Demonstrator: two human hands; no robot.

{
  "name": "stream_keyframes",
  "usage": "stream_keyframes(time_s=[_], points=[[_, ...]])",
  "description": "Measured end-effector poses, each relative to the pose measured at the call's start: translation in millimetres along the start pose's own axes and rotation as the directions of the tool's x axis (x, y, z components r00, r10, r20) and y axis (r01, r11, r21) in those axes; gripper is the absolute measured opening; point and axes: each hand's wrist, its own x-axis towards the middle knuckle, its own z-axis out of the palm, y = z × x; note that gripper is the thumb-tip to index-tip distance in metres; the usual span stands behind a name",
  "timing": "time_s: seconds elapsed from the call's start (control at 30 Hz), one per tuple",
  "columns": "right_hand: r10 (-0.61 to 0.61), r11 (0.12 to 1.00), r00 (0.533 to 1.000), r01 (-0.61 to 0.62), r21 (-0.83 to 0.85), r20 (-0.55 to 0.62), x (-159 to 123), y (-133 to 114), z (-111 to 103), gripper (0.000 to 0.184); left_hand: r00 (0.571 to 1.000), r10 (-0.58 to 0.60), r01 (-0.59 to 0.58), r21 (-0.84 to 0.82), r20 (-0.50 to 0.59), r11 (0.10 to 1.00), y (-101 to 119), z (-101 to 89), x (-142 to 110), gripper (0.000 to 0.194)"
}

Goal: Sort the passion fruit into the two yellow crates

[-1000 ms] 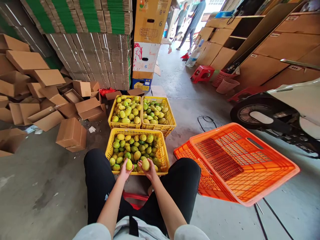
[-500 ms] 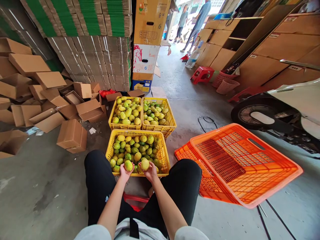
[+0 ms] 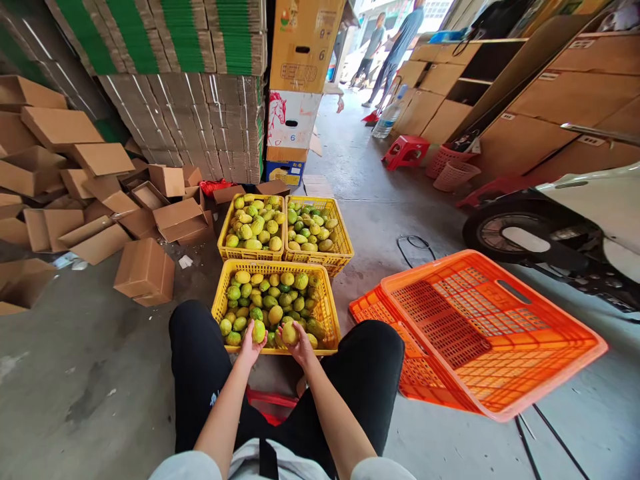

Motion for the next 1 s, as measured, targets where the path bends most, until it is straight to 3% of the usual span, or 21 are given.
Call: stream_keyframes(time_s=[0.23, 0.37, 0.53, 0.7, 0.83, 1.0], points=[[-0.001, 1.000, 1.000, 0.001, 0.021, -0.012, -2.4, -1.0, 2.7, 0.022, 0.999, 0.028, -0.028, 0.013, 0.035, 1.000, -1.8, -1.2, 2.1, 0.009], [0.026, 0.995, 1.000, -0.026, 0.098, 0.002, -4.0, -5.2, 3.3, 0.023, 0.998, 0.039, -0.042, 0.052, 0.054, 0.998, -1.3, -2.4, 2.4, 0.016], [0.051, 0.996, 0.999, -0.051, 0.076, 0.004, -2.6, -4.3, 4.0, 0.025, 1.000, -0.021, 0.023, -0.093, 0.024, 0.995, 2.6, -3.3, 1.4, 0.027], [-0.030, 0.993, 0.998, 0.035, 0.110, -0.055, 0.1, -2.9, 4.7, 0.017, 0.997, -0.077, 0.074, -0.175, -0.014, 0.982, 3.0, -3.1, 3.3, 0.034], [-0.039, 0.987, 0.993, 0.055, 0.152, -0.110, 1.3, -5.5, 1.9, 0.015, 0.995, -0.081, 0.087, -0.126, 0.058, 0.988, 1.6, -4.5, 5.8, 0.029], [-0.013, 0.996, 0.999, 0.017, 0.082, -0.042, 2.6, -3.4, 0.5, 0.017, 0.991, -0.078, 0.080, -0.014, 0.112, 0.997, 1.1, -6.3, 6.2, 0.024]])
